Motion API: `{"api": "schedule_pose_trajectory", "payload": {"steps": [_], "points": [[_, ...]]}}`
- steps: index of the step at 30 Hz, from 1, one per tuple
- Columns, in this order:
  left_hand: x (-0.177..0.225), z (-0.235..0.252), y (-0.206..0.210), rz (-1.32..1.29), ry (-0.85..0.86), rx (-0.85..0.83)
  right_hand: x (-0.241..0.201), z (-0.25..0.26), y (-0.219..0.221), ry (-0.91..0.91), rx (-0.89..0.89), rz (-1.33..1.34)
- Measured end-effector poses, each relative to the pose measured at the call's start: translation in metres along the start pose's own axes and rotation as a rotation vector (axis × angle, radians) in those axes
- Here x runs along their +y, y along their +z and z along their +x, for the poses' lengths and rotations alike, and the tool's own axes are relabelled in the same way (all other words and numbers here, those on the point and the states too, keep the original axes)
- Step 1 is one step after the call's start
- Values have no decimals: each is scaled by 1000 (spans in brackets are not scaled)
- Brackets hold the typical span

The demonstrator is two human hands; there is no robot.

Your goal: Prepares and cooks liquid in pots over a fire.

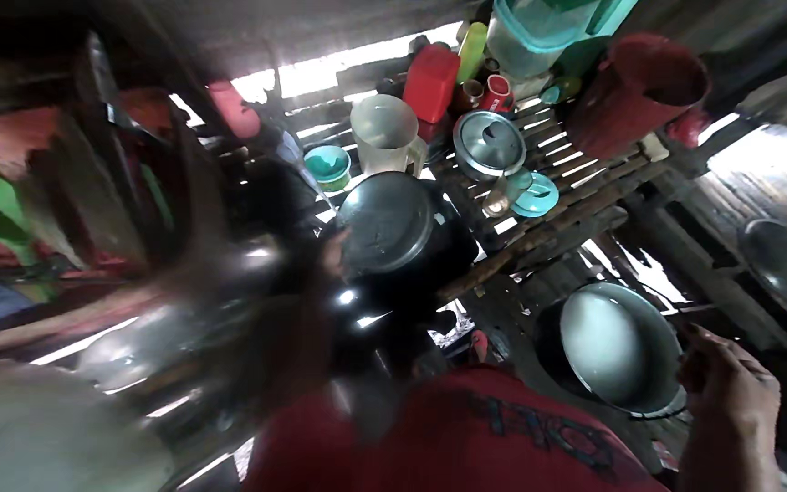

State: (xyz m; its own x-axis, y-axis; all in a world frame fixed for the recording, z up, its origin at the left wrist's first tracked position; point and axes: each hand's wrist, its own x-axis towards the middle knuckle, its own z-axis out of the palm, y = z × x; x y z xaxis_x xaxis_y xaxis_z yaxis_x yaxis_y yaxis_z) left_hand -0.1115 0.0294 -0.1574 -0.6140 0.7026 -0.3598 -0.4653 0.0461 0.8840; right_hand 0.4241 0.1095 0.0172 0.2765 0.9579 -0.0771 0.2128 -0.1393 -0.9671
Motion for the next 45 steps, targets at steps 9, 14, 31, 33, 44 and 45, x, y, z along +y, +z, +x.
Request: {"api": "schedule_pose_trajectory", "payload": {"steps": [9, 14, 31, 33, 44, 45], "points": [[38, 18, 1, 721, 166, 53, 3, -7, -3, 29, -5, -20], [42, 23, -16, 799, 315, 21, -1, -12, 4, 52, -20, -8], [125, -28, 21, 1111, 9, 22, -3, -9, 23, 20, -46, 22], [130, -21, 17, 1183, -14, 3, -3, -9, 26, 35, -40, 13], [145, -9, 31, 1521, -85, -116, 0, -3, 29, 54, -51, 12], [143, -4, 28, 1509, -66, -120, 0, -3, 29, 53, -47, 17]]}}
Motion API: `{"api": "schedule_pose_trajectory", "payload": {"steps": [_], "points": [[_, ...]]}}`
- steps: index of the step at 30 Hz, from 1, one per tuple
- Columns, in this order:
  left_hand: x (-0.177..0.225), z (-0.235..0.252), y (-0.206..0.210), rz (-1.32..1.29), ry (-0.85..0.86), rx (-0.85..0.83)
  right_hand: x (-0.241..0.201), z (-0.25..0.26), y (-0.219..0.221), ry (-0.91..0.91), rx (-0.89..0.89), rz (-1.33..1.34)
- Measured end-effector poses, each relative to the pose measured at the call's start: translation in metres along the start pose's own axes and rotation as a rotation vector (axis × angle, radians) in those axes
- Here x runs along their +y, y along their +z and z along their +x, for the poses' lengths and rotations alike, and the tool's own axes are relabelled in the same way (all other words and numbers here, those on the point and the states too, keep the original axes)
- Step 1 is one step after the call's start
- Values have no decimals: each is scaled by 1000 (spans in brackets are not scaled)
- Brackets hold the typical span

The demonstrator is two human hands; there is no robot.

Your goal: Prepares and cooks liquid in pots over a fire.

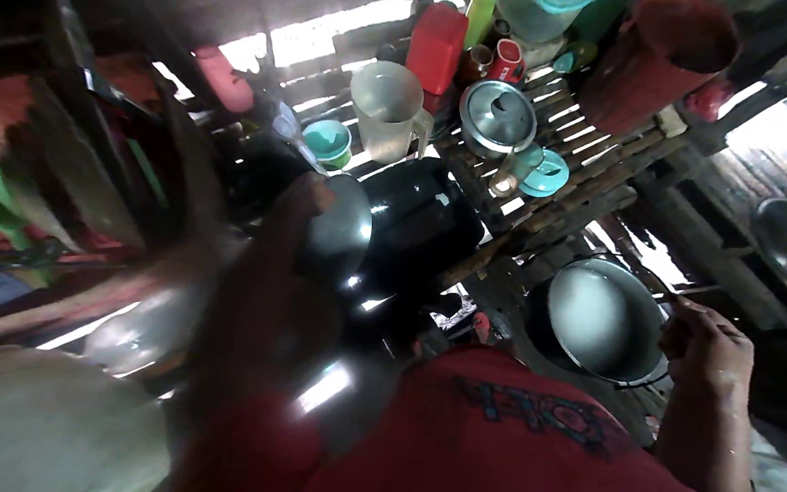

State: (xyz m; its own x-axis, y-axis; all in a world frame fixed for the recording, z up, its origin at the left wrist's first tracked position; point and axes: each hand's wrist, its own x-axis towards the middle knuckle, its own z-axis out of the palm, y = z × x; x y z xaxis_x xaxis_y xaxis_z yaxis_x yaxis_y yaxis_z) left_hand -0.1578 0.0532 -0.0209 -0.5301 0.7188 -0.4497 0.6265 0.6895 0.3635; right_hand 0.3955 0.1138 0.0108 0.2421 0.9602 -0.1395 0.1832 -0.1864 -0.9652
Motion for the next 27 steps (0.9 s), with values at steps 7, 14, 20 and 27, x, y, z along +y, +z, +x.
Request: {"api": "schedule_pose_trajectory", "payload": {"steps": [7, 14, 20, 27], "points": [[-19, 11, 20, -260, 169, 146, 2, 4, -4, -2, 23, 5], [-44, 23, 65, -492, 272, 382, 2, 3, -6, 7, 47, -11], [-44, 20, 83, -595, 305, 473, 5, 3, -9, 6, 62, -3], [-53, 5, 93, -561, 132, 440, 6, 2, -10, 17, 67, -2]]}}
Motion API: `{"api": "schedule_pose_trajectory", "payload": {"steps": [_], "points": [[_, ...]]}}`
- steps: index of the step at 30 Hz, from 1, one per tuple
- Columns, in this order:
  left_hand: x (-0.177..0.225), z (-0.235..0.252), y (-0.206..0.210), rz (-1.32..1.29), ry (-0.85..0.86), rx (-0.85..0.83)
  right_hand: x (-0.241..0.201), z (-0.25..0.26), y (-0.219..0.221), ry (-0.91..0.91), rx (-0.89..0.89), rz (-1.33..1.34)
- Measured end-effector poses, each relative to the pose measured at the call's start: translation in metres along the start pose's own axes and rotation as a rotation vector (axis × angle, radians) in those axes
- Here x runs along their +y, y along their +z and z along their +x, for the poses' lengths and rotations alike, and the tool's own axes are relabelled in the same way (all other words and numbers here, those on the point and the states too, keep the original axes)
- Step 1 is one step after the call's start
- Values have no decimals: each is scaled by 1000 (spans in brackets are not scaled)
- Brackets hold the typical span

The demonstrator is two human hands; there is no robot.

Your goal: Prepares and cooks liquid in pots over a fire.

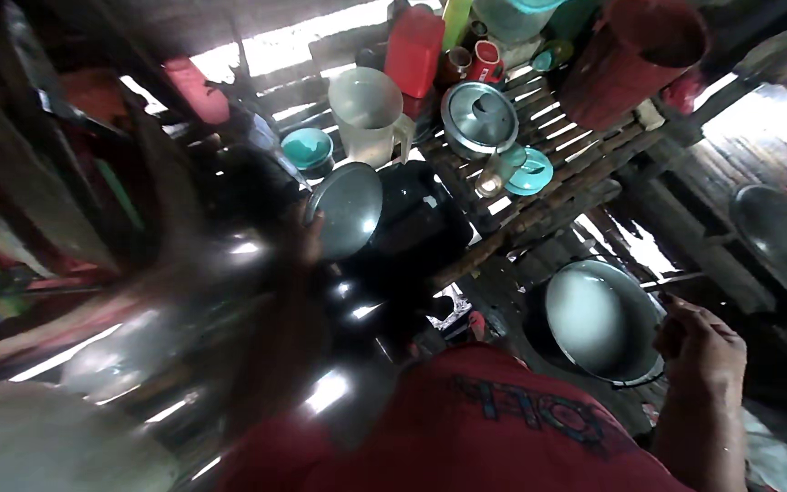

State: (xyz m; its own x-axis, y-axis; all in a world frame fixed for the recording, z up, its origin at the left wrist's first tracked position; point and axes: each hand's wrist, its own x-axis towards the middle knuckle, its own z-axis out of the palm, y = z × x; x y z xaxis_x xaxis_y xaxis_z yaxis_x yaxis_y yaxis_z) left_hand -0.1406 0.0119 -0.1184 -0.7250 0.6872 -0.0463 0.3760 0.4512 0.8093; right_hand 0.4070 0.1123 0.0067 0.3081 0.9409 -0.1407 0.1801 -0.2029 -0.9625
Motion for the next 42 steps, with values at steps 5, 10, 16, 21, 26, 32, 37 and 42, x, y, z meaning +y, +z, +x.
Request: {"api": "schedule_pose_trajectory", "payload": {"steps": [5, 10, 16, 21, 26, 32, 37, 42], "points": [[-1, -15, 16, -291, -175, 34, 2, 0, 2, 18, 10, 14], [-26, -19, 38, -852, -390, 91, 5, -2, 2, 32, 7, 15], [-28, -23, 49, -1159, -634, -33, 7, -5, -3, 30, -4, 39], [2, -26, 51, -1120, -624, -50, 10, -9, -3, 35, 3, 27], [8, -34, 47, -995, -551, 2, 11, -14, -3, 47, 26, 13], [-23, -35, 35, -1209, -386, 37, 12, -20, -5, 48, 3, -6], [-24, -18, 50, -1229, -453, -32, 12, -29, -7, 37, 0, -19], [-10, 9, 52, -752, -491, -110, 15, -37, -16, 11, -1, 8]]}}
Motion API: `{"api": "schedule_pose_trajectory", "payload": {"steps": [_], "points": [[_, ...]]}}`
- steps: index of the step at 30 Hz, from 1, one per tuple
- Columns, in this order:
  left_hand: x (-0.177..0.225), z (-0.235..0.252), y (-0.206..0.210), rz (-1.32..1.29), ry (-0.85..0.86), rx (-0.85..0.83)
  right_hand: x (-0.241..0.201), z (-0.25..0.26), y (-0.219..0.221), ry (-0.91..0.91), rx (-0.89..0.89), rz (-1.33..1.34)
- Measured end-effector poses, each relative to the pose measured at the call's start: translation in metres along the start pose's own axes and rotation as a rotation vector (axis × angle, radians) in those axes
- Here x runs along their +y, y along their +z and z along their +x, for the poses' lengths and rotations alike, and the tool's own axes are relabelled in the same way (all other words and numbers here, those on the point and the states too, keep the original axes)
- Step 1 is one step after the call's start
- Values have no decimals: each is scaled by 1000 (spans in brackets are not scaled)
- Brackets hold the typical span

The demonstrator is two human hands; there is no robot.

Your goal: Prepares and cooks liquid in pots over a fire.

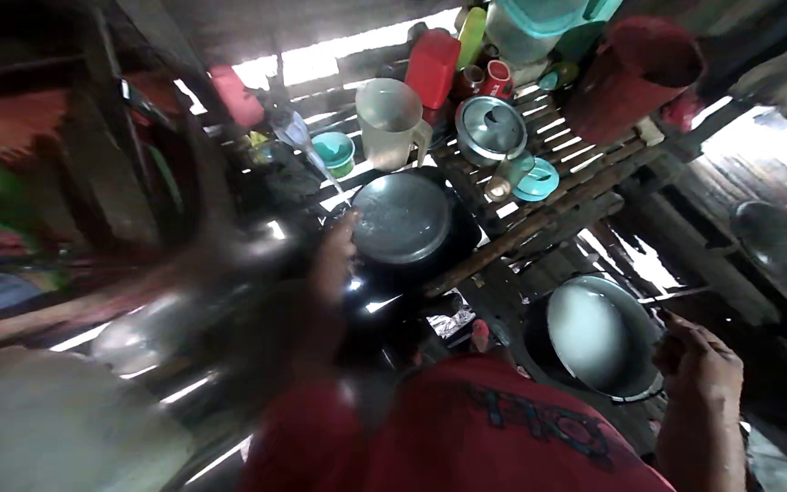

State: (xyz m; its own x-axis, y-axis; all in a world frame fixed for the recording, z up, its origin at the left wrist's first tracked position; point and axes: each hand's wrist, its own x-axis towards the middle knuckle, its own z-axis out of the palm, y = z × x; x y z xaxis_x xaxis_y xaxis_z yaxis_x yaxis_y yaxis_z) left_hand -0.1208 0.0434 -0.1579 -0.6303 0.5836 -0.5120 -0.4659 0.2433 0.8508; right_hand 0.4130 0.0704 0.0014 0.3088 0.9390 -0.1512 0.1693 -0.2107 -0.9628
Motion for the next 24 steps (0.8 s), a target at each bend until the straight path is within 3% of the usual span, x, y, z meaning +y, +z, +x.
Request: {"api": "schedule_pose_trajectory", "payload": {"steps": [5, 8, 15, 24], "points": [[44, -16, 6, 567, 192, -86, 1, -13, -4, -2, 11, 7], [50, -16, -1, 761, 319, -108, 3, -19, -5, -3, -8, 0], [39, -17, -11, 685, 480, 2, 10, -26, -11, 43, 23, 8], [34, -51, -12, 830, 657, 120, 30, -29, -53, 40, 33, 55]]}}
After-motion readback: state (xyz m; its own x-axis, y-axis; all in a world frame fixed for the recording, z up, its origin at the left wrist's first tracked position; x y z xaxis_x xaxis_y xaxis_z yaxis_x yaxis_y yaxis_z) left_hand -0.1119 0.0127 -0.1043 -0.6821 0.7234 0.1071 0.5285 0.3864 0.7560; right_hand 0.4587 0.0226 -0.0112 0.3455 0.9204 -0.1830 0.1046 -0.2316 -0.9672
